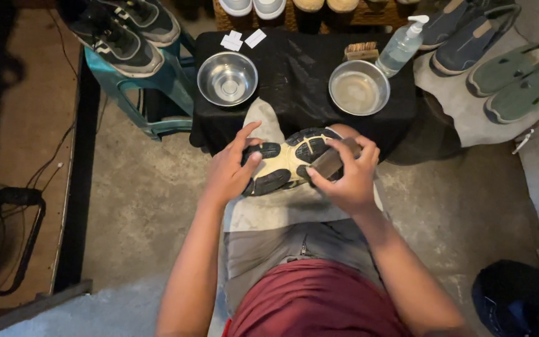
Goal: The person scrubs the sole of a sneaker with a small rectangular block, then wipes the sole with a cloth. The shoe is held on the lap over a cloth, and the person repeatedly scrubs and wipes the same sole area.
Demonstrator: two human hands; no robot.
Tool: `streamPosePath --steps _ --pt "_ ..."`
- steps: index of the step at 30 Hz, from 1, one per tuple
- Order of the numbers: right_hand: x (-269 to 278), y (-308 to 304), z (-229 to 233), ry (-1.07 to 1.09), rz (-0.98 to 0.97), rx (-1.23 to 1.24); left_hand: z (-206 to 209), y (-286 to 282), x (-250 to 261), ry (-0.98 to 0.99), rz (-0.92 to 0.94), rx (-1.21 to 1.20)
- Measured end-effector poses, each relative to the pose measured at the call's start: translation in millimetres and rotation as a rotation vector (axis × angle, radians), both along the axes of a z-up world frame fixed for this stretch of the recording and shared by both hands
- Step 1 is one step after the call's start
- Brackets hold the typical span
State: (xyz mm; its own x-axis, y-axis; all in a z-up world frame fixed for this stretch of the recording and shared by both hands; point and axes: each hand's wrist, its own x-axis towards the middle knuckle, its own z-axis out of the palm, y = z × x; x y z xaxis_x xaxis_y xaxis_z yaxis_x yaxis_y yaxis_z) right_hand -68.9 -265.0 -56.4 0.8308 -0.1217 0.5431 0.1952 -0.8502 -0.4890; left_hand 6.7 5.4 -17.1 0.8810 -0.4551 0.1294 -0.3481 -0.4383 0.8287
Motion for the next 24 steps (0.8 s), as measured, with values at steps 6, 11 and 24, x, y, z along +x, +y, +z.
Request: streamPosePath --steps 6,11,24 --pt "9 -4 30 -0.034 0.291 -0.001 3 -8 4 -0.002 0.005 0.094" --pt "26 2 26 -0.066 0.528 -0.047 9 -8 8 0.021 0.031 0.125" --pt "41 -8 24 -0.158 0.380 -0.117 45 -14 26 0.246 0.002 0.174"
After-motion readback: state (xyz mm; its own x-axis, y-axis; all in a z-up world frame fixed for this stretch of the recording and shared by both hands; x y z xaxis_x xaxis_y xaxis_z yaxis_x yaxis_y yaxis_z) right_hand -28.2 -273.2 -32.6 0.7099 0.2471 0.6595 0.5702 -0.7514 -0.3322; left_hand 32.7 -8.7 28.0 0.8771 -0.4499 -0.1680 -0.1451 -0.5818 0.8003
